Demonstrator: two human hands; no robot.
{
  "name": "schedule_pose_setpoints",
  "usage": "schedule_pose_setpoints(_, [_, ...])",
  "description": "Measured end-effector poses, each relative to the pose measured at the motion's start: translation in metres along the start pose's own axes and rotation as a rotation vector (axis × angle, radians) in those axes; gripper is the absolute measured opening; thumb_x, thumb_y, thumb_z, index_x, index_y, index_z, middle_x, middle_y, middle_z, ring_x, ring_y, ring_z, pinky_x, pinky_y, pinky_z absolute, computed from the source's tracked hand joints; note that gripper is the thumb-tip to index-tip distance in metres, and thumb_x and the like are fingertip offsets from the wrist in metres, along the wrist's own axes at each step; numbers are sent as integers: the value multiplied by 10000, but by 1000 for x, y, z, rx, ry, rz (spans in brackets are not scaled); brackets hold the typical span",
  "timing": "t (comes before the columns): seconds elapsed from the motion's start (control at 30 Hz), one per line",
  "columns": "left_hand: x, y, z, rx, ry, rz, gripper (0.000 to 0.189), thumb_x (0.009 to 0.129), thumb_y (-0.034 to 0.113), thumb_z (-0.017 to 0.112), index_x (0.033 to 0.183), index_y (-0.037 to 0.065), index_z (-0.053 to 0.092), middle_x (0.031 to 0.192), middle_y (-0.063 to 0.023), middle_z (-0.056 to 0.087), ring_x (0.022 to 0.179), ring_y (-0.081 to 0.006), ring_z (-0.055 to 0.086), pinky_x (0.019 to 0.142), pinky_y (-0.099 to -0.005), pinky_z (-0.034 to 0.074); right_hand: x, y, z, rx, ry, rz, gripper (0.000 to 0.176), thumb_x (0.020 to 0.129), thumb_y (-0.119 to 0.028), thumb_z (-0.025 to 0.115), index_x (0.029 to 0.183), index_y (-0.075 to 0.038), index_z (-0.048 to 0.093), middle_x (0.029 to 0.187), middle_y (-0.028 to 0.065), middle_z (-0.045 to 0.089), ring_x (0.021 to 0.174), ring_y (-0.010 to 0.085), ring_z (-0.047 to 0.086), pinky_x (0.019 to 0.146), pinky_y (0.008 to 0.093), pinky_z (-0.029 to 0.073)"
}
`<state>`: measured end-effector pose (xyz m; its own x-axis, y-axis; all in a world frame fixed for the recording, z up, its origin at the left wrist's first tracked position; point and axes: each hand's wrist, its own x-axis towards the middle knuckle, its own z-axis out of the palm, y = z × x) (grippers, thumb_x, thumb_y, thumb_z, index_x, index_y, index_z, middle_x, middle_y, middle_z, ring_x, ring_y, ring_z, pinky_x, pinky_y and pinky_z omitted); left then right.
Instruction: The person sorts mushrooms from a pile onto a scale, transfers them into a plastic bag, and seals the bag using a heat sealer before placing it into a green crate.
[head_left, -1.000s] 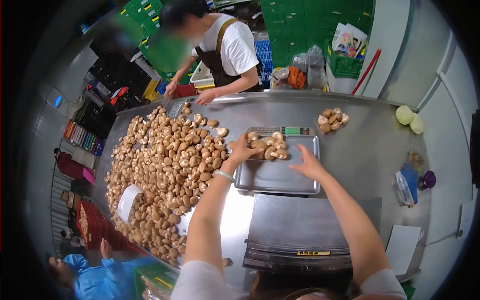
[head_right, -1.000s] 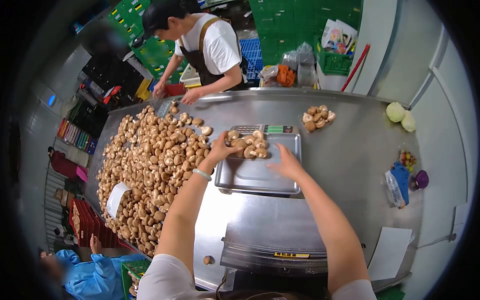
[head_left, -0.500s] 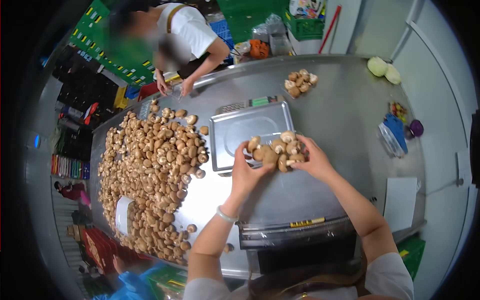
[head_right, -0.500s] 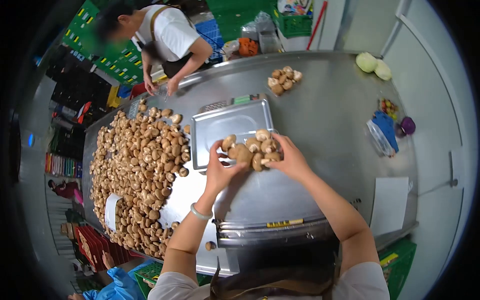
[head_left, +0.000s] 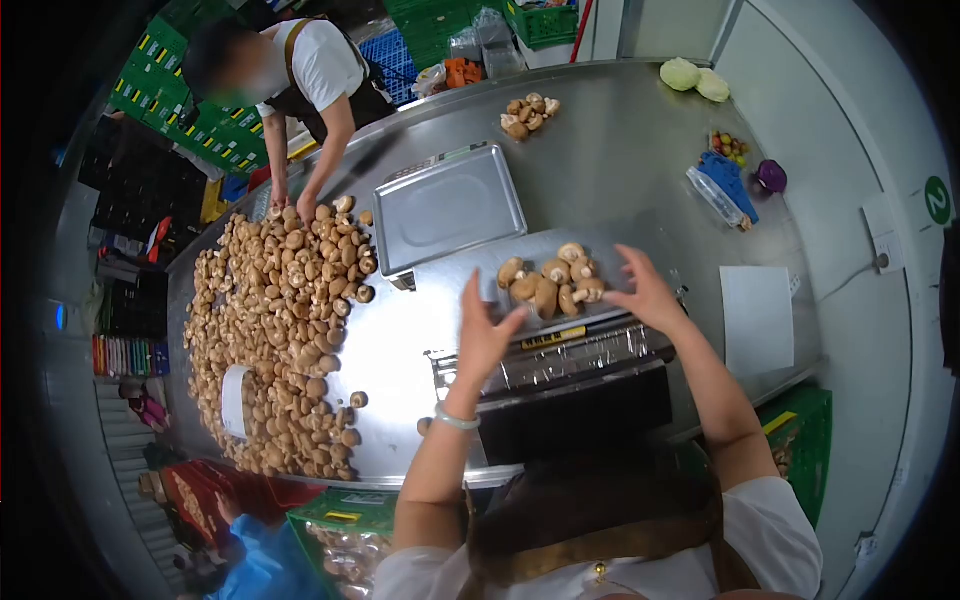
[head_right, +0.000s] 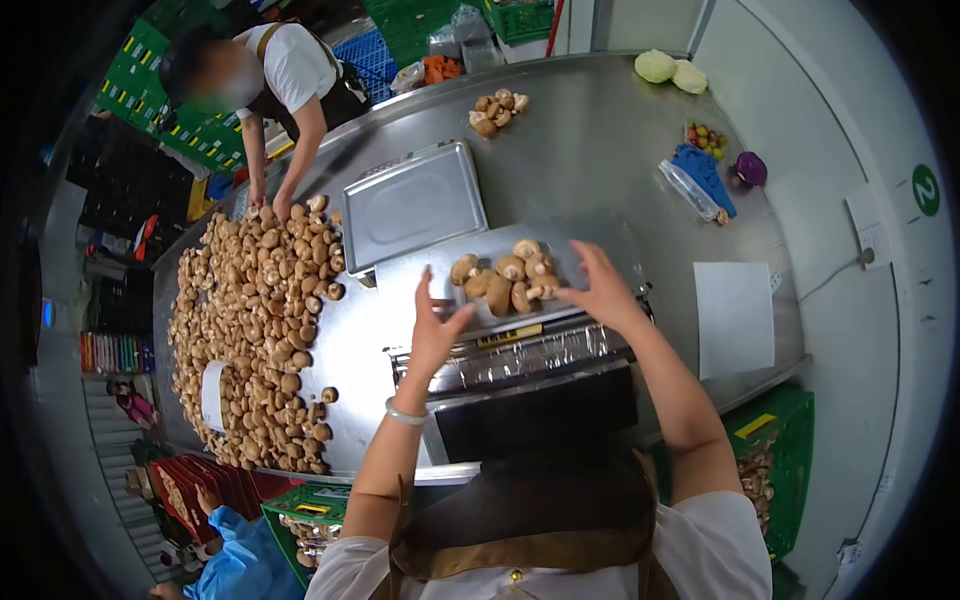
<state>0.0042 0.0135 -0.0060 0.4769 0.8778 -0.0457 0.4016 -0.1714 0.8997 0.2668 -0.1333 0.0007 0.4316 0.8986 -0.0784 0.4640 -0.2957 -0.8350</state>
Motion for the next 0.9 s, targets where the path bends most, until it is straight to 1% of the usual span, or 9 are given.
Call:
schedule_pose_setpoints(0.17, [-64,-46,-66,405,217,-162,275,806,260,785,910,17,711,861,-126,693,903,-324,617,803,-453,474,-66,44,-31,-239,372,-31,333,789,-219,777,1041,-40,652,1021,114,614,968,313,582,847,415,465])
schedule_pose_setpoints(0.3, [-97,-65,-26,605,260,22,264,753,283,809,706,40,718,745,-98,648,808,-320,576,738,-462,420,-90,34,6,-597,279,97,314,806,-366,739,771,-59,686,851,87,625,910,277,578,855,418,388])
schedule_pose_setpoints(0.4, [-94,-64,-2,641,229,25,237,824,239,758,756,23,687,734,-103,624,767,-295,586,711,-424,445,-84,59,31,-430,230,-52,261,836,-296,718,780,-45,679,781,95,625,799,273,592,756,402,429])
schedule_pose_setpoints(0.47, [-87,-58,-23,334,-46,-174,237,875,225,710,778,21,639,723,-81,612,725,-246,580,695,-378,454,-83,62,22,-232,148,-31,235,863,-257,693,779,-38,672,768,99,626,730,276,592,686,382,440])
schedule_pose_setpoints(0.57, [-67,-18,-76,-440,-418,-294,196,972,174,581,813,63,553,736,-42,609,697,-152,557,702,-296,466,-85,50,-32,745,-233,317,248,948,-212,603,768,-45,569,675,52,564,581,202,493,576,313,387])
schedule_pose_setpoints(0.63, [-47,19,-99,-582,-474,-320,183,971,179,589,812,97,548,765,-64,624,715,-156,586,713,-290,478,-82,10,-58,1214,-247,228,236,969,-190,576,785,-48,533,658,21,523,578,143,449,565,293,361])
schedule_pose_setpoints(0.7, [-19,46,-103,-799,-431,-174,169,981,210,591,867,96,539,823,-94,647,764,-188,607,762,-311,487,-56,-19,-76,1594,-159,-257,208,975,-171,562,824,-28,549,751,50,588,654,164,516,629,295,420])
schedule_pose_setpoints(0.8, [35,64,-71,-987,-202,-32,170,1002,231,563,945,83,504,1074,-218,675,966,-274,662,918,-382,498,8,-51,-93,1401,395,-218,175,969,-186,585,897,-29,561,883,100,638,834,212,595,772,333,487])
schedule_pose_setpoints(0.9, [56,42,-47,-988,-306,-64,158,1027,209,509,936,83,481,1169,-259,651,1029,-296,659,950,-395,499,23,-42,-67,746,102,-32,281,903,-246,685,1043,-32,569,1075,142,636,1025,257,599,931,379,474])
